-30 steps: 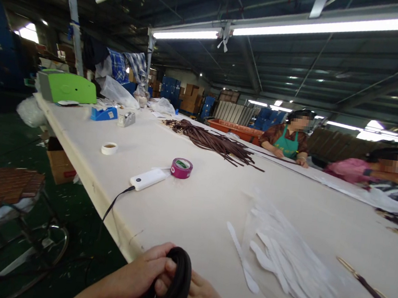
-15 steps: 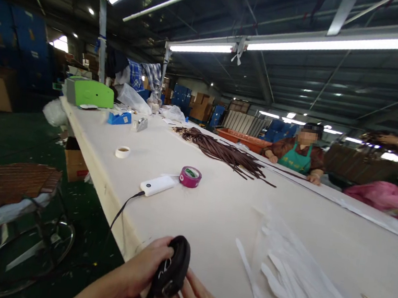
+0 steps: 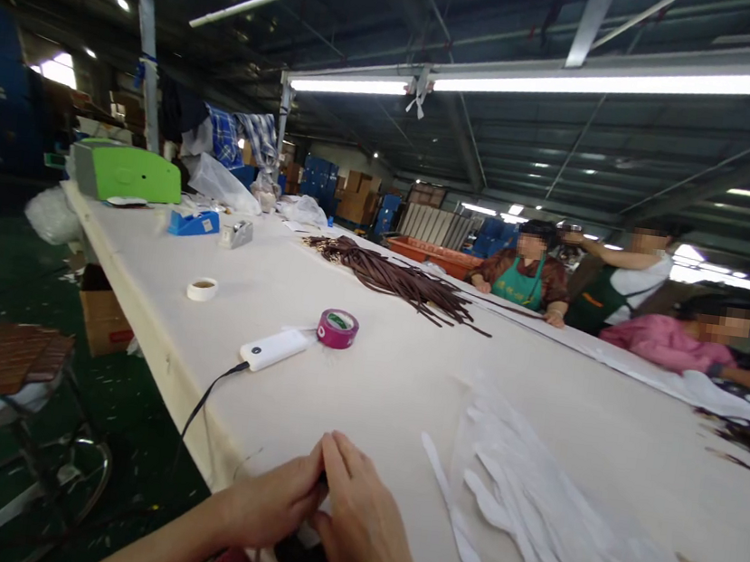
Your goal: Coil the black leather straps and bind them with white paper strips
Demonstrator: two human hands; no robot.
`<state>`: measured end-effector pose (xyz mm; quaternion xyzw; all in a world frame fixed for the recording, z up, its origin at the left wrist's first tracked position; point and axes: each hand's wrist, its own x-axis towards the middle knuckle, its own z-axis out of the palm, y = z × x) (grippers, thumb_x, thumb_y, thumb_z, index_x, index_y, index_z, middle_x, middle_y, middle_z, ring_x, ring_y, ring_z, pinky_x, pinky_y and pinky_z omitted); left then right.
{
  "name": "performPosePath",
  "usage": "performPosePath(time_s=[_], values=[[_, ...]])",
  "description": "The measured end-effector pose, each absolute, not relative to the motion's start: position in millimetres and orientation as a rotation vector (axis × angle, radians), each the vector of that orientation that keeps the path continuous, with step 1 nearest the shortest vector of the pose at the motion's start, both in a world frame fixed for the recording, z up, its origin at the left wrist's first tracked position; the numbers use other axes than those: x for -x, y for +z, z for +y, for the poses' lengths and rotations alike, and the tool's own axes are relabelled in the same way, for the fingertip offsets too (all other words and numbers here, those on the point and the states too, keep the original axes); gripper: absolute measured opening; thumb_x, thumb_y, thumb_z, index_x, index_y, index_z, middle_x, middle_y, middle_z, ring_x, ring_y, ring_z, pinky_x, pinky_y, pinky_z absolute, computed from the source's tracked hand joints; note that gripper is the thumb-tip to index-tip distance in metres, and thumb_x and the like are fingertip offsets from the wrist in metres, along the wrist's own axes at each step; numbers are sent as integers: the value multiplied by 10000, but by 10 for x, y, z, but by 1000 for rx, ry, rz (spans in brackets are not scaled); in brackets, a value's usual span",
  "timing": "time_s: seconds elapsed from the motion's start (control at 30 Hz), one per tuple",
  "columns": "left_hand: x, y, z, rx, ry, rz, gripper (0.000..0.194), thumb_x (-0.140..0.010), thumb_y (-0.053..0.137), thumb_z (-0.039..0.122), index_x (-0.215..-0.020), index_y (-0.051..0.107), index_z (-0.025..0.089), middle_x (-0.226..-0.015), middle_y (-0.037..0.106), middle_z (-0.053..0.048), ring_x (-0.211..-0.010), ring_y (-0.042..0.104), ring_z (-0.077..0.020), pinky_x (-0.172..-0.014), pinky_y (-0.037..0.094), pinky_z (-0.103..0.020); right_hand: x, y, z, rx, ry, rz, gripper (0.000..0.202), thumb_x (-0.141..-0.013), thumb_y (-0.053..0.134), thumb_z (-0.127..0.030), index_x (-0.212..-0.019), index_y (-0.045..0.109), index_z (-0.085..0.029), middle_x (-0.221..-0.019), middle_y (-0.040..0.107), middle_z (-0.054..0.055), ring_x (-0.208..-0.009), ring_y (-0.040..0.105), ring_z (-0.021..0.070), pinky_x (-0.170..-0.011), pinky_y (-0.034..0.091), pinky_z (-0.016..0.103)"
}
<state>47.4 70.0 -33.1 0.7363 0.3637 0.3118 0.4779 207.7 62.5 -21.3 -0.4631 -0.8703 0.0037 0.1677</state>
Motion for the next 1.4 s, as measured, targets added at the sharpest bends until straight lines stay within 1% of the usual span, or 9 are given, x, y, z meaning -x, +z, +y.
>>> performPosePath(time_s=[0.13,0.23,0.37,0.47,0.67,0.87,1.13,1.27,1.4], values=[[-460,-328,760,-1757,730,866,643,-896,443,204,-1471,196,56,-1145,626,-165,-1053,561,-257,-1001,390,-408,-2028,-390,715,1375,-68,-2401,831,-574,635,63,-1369,433,-68,-1413,486,268,-1146,629,333,-854,614,352],[-451,-325,773,-1732,717,849,662,-893,440,210,-1479,172,61,-1185,593,-156,-1089,537,-237,-1018,370,-386,-2070,-511,716,1206,-189,-2323,723,-666,656,7,-1345,432,-98,-1357,549,249,-1073,675,300,-789,631,315],[-484,-353,765,-1608,708,879,707,-889,410,219,-1510,94,100,-1146,594,-101,-1090,551,-202,-1031,338,-343,-2129,-567,674,992,-209,-2282,271,-906,468,-124,-1157,562,-157,-1005,699,133,-839,716,217,-668,622,277],[-512,-361,757,-1536,706,947,743,-841,403,169,-1516,95,127,-1109,608,-81,-1113,547,-213,-1047,314,-364,-2157,-536,659,945,-166,-2327,245,-962,382,-156,-1063,605,-170,-805,656,63,-689,657,184,-585,581,270],[-496,-215,720,-1600,614,1007,880,-700,447,71,-1512,111,102,-1422,450,-153,-1343,381,-261,-1138,214,-393,-2232,-510,711,903,-89,-2381,184,-928,457,-161,-1043,599,-179,-890,660,81,-768,647,201,-645,577,298],[-549,-268,631,-1787,761,1051,437,-787,401,107,-1195,551,153,-1204,601,-111,-1125,537,-231,-1016,368,-340,-2294,-550,784,946,-175,-2241,207,-923,442,-146,-1058,598,-170,-897,675,85,-785,663,197,-672,585,288],[-554,-798,767,-1777,850,1080,706,-633,717,240,-1296,481,174,-1270,551,-164,-1258,425,-371,-1084,286,-419,-2330,-574,851,1141,51,-2207,87,-857,579,-135,-924,609,-181,-899,647,70,-800,629,215,-704,540,310],[-540,-774,857,-2015,624,1087,802,-626,700,266,-1365,416,134,-1335,519,-179,-1255,450,-346,-1089,310,-402,-2318,-598,858,1173,102,-2211,77,-840,620,-144,-902,608,-188,-873,644,49,-784,626,193,-694,518,275],[-550,-718,896,-2148,516,1156,638,-776,539,262,-1383,416,108,-1343,539,-185,-1227,509,-292,-1076,348,-358,-2363,-509,855,1182,214,-2223,101,-820,658,-139,-898,622,-192,-873,659,27,-787,643,161,-693,511,222]])
